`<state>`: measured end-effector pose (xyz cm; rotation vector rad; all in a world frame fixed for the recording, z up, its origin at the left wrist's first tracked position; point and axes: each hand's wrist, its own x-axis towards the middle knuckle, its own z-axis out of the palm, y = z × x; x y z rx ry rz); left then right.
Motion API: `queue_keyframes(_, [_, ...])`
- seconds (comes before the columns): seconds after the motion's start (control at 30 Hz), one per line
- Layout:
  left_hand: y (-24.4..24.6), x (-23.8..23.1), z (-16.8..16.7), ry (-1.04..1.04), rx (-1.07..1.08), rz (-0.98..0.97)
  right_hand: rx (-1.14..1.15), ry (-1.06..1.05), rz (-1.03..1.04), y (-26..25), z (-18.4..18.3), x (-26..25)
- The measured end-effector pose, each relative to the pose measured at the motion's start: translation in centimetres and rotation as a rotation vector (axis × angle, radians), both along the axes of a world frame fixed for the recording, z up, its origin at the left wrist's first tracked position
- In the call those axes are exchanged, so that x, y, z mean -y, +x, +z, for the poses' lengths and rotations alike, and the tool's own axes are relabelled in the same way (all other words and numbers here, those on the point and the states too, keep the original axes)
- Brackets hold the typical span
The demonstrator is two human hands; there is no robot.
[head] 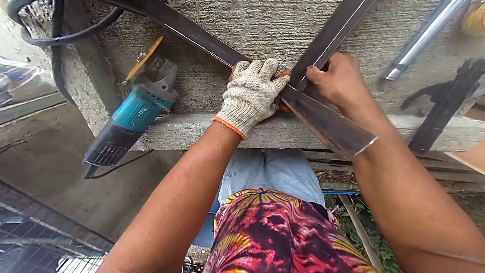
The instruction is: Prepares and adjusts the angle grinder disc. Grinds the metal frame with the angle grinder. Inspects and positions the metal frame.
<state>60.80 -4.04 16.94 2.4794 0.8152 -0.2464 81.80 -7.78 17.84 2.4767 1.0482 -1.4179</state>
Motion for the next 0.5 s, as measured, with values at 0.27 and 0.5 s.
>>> queue_keyframes(0.27, [1.7,-2.5,1.6,-0.221,-0.237,-0.128,-0.036,-0.015,0.005,0.2,-0.1,-0.1])
queue_keyframes(0.5, [1.8,-4.3,0.6,-0.267,-0.227,-0.25,-0.058,-0.011,0.021,0.5,0.1,-0.3])
